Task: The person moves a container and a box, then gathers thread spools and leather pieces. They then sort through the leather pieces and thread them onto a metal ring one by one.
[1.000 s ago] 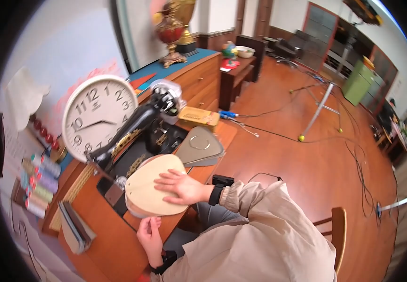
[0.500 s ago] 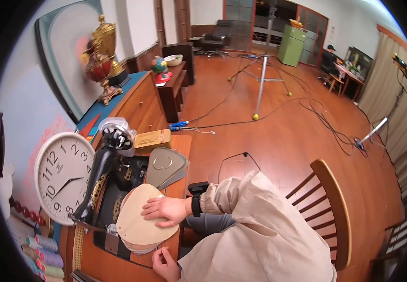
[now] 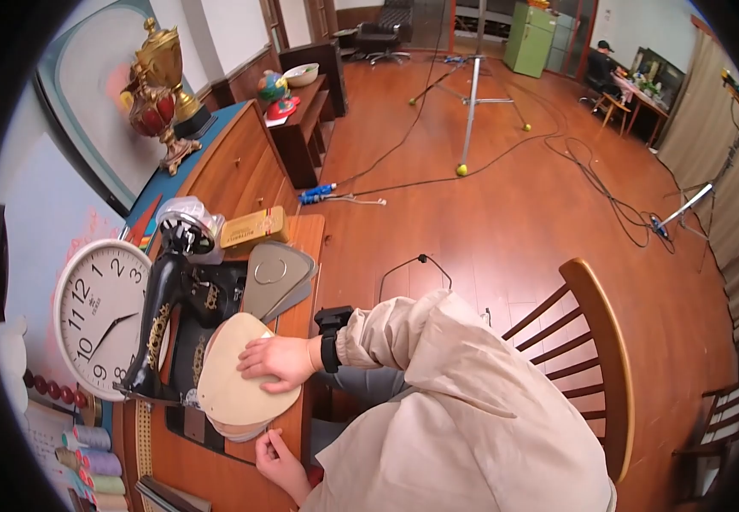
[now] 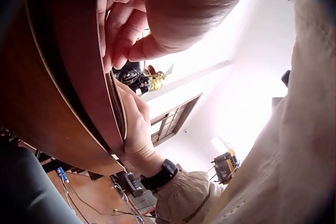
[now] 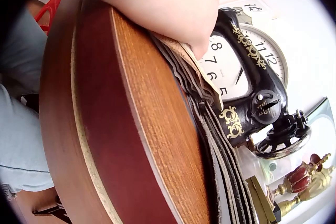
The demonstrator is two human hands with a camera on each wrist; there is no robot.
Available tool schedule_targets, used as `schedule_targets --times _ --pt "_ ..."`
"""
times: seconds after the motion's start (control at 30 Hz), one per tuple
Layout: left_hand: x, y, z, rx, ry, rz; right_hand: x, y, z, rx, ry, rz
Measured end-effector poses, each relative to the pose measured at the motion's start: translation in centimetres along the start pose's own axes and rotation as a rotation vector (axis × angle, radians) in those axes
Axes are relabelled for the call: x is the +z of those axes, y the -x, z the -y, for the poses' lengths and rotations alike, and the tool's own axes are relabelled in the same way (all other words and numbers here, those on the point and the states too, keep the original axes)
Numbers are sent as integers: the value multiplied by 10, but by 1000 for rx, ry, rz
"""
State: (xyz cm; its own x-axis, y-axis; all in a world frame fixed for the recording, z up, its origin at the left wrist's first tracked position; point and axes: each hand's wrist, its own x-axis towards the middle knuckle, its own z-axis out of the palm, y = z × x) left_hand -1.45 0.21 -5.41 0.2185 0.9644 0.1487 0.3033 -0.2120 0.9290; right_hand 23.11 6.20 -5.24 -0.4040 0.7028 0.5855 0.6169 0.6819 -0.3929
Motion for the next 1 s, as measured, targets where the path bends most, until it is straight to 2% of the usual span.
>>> schedule_targets --times 0.23,0.4,0.43,0.47,0.5,0.57,0.63,0.67,0.73,0.8,0.97,1.0 --pt "1 -4 -2 -37 29 -71 1 1 -2 -21 -20 -55" --pt "0 -4 0 -55 -25 -83 -6 -2 10 -51 -21 -176" --pt "-1 -4 0 -39 -33 -79 -19 -7 20 -61 -20 -214" --pt "-1 -2 -3 -55 -57 -83 -52 -13 36 -104 -16 -139" --pt "0 0 -5 -85 -75 -106 -79 -19 50 -199 28 -241" --pt "4 1 -6 -16 1 -118 -134 -28 83 -356 158 -430" --pt "-2 -1 5 -40 -47 -137 -191 -18 119 -473 224 -395" --pt "-4 -2 10 -36 -73 -129 -214 -16 129 -473 185 -393" --pt "-3 -1 8 -51 -58 -141 -251 -16 141 -554 331 -532" --pt "-2 -1 -2 -60 -73 -153 -264 -7 135 -594 374 -601" --pt "-1 0 -6 -88 -69 -175 -280 9 110 -1031 480 -769" --pt "-1 -1 -6 -77 -53 -173 -290 58 138 -693 112 -538"
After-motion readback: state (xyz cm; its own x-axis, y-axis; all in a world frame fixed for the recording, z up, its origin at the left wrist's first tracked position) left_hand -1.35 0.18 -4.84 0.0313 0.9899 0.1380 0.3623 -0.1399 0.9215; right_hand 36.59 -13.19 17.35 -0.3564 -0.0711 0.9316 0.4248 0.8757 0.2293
